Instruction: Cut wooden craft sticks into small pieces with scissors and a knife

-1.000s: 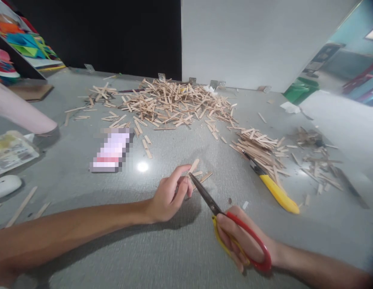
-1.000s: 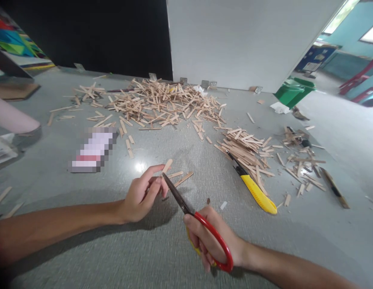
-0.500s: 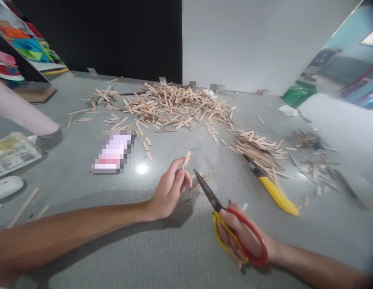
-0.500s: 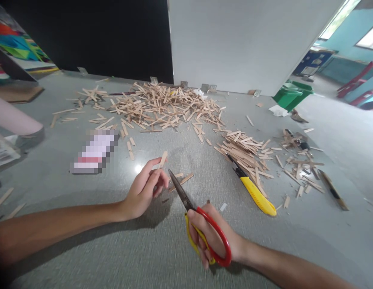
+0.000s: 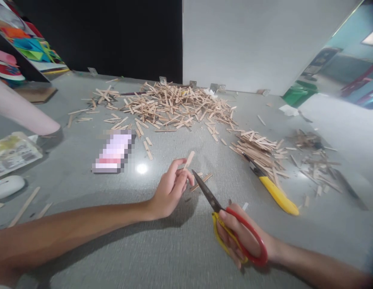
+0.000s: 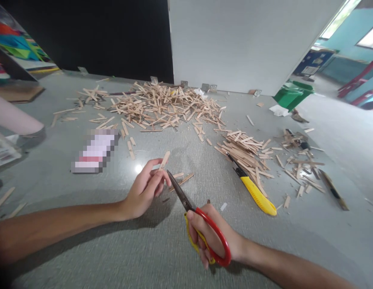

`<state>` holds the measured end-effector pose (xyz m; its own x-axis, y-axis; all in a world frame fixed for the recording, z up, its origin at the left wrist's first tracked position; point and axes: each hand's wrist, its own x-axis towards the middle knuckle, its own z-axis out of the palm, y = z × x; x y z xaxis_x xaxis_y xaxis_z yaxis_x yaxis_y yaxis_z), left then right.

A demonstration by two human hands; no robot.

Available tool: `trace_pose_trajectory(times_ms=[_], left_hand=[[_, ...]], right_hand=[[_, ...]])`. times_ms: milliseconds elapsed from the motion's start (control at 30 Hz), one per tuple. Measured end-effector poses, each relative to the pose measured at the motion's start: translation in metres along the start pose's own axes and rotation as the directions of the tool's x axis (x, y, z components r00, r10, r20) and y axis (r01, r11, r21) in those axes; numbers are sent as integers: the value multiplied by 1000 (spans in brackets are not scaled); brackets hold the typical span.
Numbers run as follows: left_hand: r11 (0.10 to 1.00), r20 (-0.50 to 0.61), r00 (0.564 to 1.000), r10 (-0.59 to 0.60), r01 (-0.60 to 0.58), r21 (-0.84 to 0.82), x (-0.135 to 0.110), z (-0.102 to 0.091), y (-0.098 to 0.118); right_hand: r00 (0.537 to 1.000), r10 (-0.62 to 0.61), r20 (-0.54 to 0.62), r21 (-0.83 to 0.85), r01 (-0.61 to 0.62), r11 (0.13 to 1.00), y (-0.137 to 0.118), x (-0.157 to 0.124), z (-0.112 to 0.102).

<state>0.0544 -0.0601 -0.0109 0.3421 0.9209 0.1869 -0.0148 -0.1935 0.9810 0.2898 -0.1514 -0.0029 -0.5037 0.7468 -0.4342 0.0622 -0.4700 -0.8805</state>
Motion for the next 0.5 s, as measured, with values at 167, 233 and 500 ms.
trace_pose_trajectory(times_ms=[167, 233, 500], left_hand=[[998, 6, 999, 49, -49, 39, 0, 1, 2], [995, 7, 997, 77, -77, 57, 0, 1, 3], [974, 21, 977, 211, -212, 82, -9, 2, 3]], right_hand=[[998, -31, 48, 24, 30, 999, 1, 0, -2], [994, -75, 85, 62, 70, 996, 2, 0, -3], [985, -140, 102, 125, 127, 984, 5, -2, -3]])
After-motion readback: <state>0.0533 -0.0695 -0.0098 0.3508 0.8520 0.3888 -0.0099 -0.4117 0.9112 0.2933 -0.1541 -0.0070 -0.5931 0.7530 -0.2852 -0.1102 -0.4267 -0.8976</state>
